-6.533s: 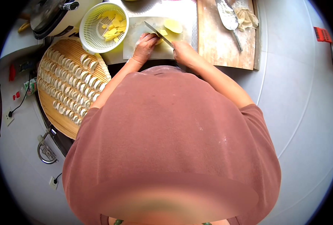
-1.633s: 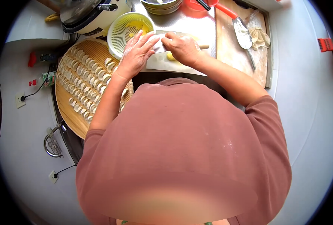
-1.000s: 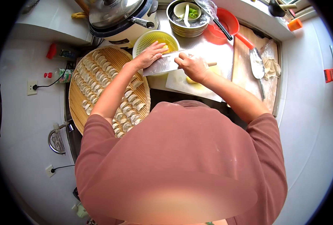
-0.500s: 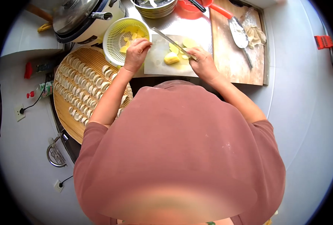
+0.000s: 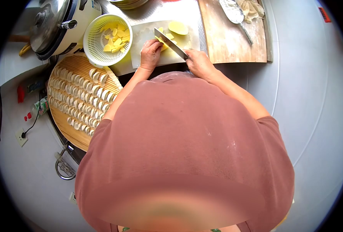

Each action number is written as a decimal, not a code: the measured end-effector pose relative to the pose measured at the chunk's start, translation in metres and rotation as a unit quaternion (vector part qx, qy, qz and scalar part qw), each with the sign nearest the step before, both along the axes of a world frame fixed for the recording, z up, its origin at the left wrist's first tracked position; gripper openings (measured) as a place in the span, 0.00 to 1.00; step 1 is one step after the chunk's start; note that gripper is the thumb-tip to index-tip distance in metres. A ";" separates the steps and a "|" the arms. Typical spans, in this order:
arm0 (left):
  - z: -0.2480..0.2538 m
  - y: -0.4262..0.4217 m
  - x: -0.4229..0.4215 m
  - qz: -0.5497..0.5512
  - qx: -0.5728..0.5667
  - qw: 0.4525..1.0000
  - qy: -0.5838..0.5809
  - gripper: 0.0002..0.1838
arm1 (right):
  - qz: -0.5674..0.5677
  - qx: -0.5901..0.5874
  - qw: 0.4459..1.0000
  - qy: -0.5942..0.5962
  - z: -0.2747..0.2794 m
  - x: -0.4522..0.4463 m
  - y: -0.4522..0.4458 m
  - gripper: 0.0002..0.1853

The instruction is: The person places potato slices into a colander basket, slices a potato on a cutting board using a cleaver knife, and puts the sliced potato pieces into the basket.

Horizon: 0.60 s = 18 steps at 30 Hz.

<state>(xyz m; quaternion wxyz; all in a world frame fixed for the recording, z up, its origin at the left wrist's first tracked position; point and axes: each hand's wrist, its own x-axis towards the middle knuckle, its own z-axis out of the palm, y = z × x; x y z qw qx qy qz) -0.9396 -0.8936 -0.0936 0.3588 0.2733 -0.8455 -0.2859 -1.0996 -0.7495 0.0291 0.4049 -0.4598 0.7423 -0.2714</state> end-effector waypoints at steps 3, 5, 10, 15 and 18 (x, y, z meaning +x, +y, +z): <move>0.000 0.002 0.000 0.007 -0.003 1.000 -0.005 0.05 | 0.006 0.010 1.000 0.013 0.004 0.001 0.004 0.21; -0.001 0.002 -0.001 0.009 -0.006 1.000 -0.004 0.05 | 0.018 -0.005 0.999 0.037 0.001 0.000 0.007 0.21; -0.004 0.002 -0.002 0.007 -0.014 1.000 -0.009 0.05 | 0.039 -0.033 0.997 0.052 -0.005 -0.001 0.012 0.20; -0.001 0.002 -0.002 0.008 -0.015 1.000 -0.015 0.05 | 0.058 -0.032 0.996 0.064 -0.015 -0.001 0.011 0.18; 0.000 0.001 -0.003 0.006 -0.018 1.000 -0.005 0.05 | 0.085 -0.002 0.994 0.072 -0.017 -0.002 0.004 0.15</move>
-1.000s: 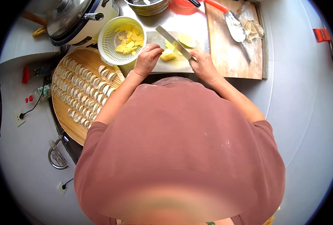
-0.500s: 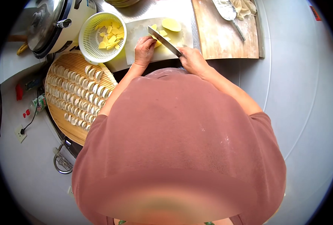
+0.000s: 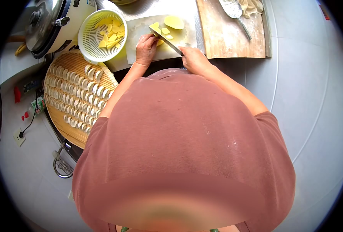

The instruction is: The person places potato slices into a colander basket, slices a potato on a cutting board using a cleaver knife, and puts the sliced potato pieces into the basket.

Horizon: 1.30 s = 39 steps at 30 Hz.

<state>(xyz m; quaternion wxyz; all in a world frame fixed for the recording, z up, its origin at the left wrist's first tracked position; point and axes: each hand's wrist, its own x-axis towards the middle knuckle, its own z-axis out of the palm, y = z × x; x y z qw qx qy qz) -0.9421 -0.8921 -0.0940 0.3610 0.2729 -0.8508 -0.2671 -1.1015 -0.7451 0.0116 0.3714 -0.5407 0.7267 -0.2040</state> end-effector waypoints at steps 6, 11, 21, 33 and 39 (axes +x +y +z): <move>-0.002 0.000 0.002 0.000 0.013 1.000 -0.012 0.04 | 0.016 0.022 0.999 0.021 -0.038 0.002 -0.012 0.09; -0.003 -0.001 0.003 -0.005 0.003 1.000 -0.011 0.04 | 0.000 0.080 0.997 -0.014 -0.011 0.000 -0.019 0.08; -0.003 -0.002 0.002 -0.010 0.007 1.000 0.001 0.04 | 0.005 0.087 0.996 0.004 0.014 0.002 -0.009 0.07; -0.004 -0.004 0.006 -0.017 0.020 1.000 -0.008 0.04 | 0.021 0.049 0.998 0.032 -0.036 0.007 -0.020 0.06; -0.005 -0.004 0.004 -0.013 0.005 1.000 0.009 0.04 | -0.002 0.071 0.997 0.002 0.014 0.006 -0.020 0.07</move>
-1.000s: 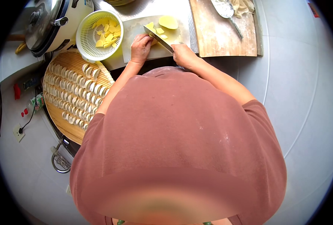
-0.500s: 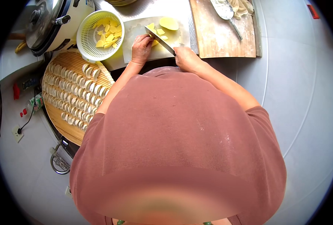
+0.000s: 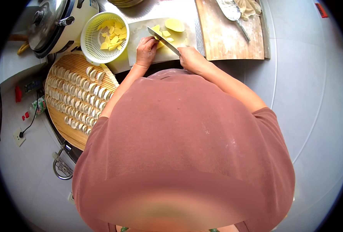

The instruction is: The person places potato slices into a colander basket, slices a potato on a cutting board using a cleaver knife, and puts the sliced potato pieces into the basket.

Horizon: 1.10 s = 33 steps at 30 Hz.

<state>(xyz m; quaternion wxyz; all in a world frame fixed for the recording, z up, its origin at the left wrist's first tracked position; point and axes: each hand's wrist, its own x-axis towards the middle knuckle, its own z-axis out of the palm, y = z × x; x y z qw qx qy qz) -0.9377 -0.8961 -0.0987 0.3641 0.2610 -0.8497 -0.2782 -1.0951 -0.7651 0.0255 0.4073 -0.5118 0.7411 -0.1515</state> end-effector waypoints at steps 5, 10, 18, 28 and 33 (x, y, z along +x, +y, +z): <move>0.001 0.001 0.000 -0.001 0.008 1.000 0.000 0.04 | 0.003 0.006 1.000 -0.005 0.007 -0.002 0.003 0.07; 0.002 0.000 0.001 -0.005 0.016 1.000 -0.011 0.04 | -0.002 0.062 0.998 -0.010 -0.006 0.001 -0.002 0.06; 0.000 0.000 0.003 -0.003 0.017 1.000 -0.017 0.04 | 0.016 0.003 1.000 0.002 -0.043 0.001 -0.002 0.05; 0.000 -0.001 0.002 -0.005 0.012 1.000 -0.001 0.04 | -0.024 0.077 0.995 -0.058 0.015 -0.003 0.001 0.06; 0.001 -0.001 0.002 -0.004 0.019 1.000 0.001 0.04 | 0.002 0.055 0.998 -0.013 0.005 -0.002 0.002 0.06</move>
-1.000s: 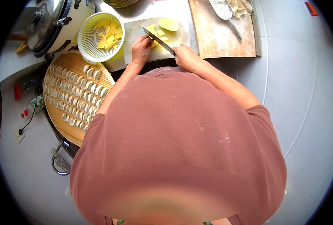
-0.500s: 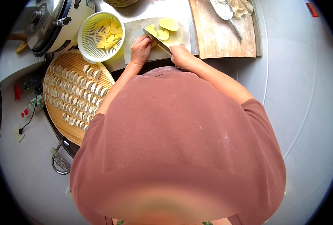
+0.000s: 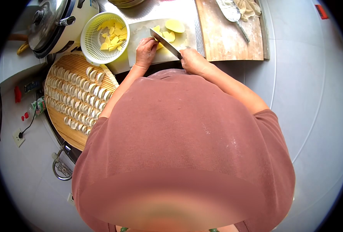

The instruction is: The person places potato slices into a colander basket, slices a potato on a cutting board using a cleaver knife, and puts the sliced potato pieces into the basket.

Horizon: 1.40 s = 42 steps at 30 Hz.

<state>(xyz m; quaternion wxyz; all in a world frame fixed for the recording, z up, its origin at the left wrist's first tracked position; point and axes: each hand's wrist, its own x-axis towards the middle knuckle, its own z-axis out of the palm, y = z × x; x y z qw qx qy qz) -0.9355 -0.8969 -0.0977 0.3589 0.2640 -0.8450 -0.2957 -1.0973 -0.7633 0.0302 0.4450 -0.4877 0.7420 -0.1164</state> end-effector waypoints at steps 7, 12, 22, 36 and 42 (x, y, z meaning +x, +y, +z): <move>0.000 -0.001 0.003 -0.009 0.009 1.000 -0.010 0.04 | 0.007 -0.023 1.000 0.004 -0.051 0.005 -0.005 0.05; 0.000 -0.001 0.004 -0.004 0.010 1.000 -0.013 0.04 | -0.015 -0.019 0.999 -0.023 -0.044 0.003 -0.005 0.05; -0.001 -0.001 0.002 -0.003 -0.004 1.000 0.007 0.04 | -0.025 0.032 0.998 -0.040 0.006 0.000 -0.001 0.05; 0.001 -0.001 0.006 -0.003 0.022 1.000 -0.011 0.05 | 0.018 -0.025 0.999 -0.006 -0.050 0.005 -0.005 0.06; 0.001 -0.001 0.005 -0.007 0.005 1.000 0.002 0.05 | -0.029 0.013 0.999 -0.026 -0.004 0.004 -0.006 0.05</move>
